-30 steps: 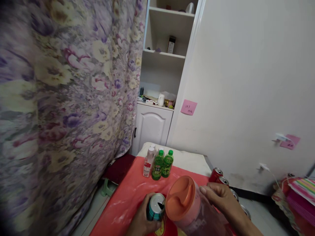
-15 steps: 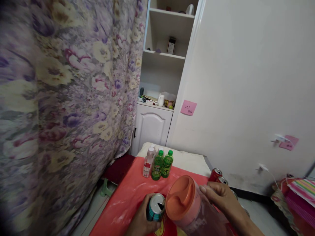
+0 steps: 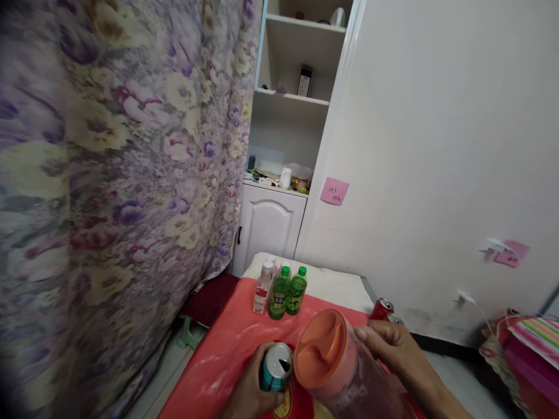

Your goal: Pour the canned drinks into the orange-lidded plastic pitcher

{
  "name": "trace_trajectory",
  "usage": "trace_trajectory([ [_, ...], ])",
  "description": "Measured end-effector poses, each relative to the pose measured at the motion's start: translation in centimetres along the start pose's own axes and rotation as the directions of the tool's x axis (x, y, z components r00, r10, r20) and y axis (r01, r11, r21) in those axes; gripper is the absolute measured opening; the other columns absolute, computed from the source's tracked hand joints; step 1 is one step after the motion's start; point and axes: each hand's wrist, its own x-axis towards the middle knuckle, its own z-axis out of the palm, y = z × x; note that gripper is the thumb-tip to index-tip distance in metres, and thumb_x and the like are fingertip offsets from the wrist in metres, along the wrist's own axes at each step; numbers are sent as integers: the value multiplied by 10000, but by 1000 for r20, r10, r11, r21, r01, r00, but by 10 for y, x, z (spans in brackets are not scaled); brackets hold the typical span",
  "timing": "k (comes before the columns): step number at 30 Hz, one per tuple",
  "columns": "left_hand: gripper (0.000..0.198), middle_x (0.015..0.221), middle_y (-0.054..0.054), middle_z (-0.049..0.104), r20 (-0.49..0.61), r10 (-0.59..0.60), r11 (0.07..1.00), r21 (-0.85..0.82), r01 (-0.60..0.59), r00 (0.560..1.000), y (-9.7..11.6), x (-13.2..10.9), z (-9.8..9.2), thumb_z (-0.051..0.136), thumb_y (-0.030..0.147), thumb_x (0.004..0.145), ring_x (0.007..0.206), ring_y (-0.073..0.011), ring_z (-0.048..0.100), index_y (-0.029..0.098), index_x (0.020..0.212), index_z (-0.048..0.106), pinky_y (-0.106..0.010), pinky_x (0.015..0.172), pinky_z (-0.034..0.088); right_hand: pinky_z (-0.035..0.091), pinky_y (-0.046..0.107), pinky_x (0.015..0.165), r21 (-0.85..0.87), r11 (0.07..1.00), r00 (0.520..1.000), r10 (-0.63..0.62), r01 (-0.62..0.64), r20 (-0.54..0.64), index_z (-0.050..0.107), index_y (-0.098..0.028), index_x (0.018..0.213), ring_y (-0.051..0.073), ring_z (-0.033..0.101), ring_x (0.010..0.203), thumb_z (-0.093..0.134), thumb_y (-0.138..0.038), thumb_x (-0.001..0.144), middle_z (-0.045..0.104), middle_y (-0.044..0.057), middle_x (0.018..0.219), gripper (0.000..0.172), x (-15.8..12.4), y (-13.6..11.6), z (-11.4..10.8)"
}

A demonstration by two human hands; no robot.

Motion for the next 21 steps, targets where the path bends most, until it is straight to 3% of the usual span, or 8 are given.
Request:
trace_trajectory([
  [4,705,1070,-76,679,-23,22,1000,19,-22,999,0,1,1,634,11,473,1011,-284,616,170,1154,538,-369,875,480,152,292,543,3,1000,1000,17,-17,-12,349,-243,552,81,215,524,635,-798,710,270,-88,528,644,1,1,-1],
  [13,712,1027,-35,702,-37,3,1000,24,-2,999,0,1,1,652,1,459,993,-276,620,211,1134,566,-338,833,477,155,291,528,34,999,1000,19,-19,-8,342,-241,546,79,205,524,633,-787,728,272,-88,523,645,1,1,1],
  [21,723,1076,-78,682,-23,4,999,33,-4,1000,-1,1,1,646,9,467,1012,-289,617,168,1163,538,-372,860,485,164,291,534,47,999,1000,14,-13,-22,384,-232,543,76,212,519,666,-771,712,299,-93,511,631,2,1,0],
])
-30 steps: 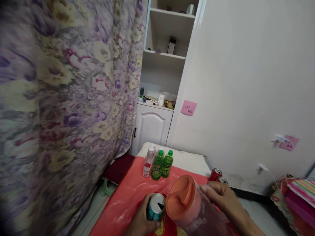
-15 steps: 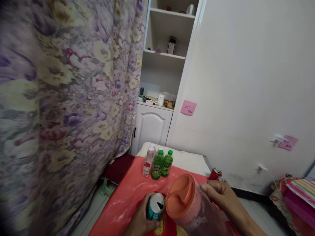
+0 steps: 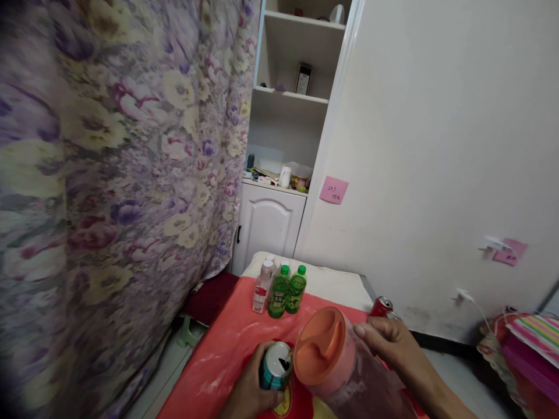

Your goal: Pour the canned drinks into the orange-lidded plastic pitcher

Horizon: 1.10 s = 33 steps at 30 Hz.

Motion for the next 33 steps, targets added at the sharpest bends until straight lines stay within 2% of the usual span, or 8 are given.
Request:
trace_trajectory([
  [6,701,1056,-57,702,-23,30,999,22,-30,999,-6,3,1,649,1,471,1006,-287,638,189,1138,546,-372,878,499,181,286,546,-30,1000,1000,-11,11,3,400,-231,543,81,210,528,649,-766,729,302,-90,515,619,-1,-5,0],
  [12,695,1062,-60,698,-28,18,1000,26,-17,999,-1,1,1,644,1,468,1014,-288,641,188,1131,553,-363,873,500,170,287,542,-68,997,1000,-24,24,4,403,-233,541,84,210,523,641,-771,731,286,-93,506,617,-1,-5,-1],
  [18,710,1064,-77,685,-17,8,1000,24,-7,1000,2,1,1,642,12,464,997,-291,626,169,1149,537,-372,852,490,185,284,536,-47,998,999,-36,35,-7,411,-226,526,77,224,513,660,-770,713,296,-93,501,627,0,-6,-1],
  [28,706,1046,-54,682,-4,20,1000,-10,-20,1000,-5,2,0,646,14,479,976,-274,626,180,1156,531,-351,818,487,165,289,541,-33,999,999,-35,36,13,418,-223,552,76,242,518,654,-720,766,311,-89,507,591,-2,-9,-2],
  [33,713,1076,-64,687,-17,13,1000,-14,-14,1000,-3,1,0,645,8,469,1017,-285,627,184,1151,543,-355,856,483,170,292,539,-54,998,999,-43,44,24,416,-228,541,77,214,517,641,-750,753,293,-93,504,606,-4,-14,-1],
])
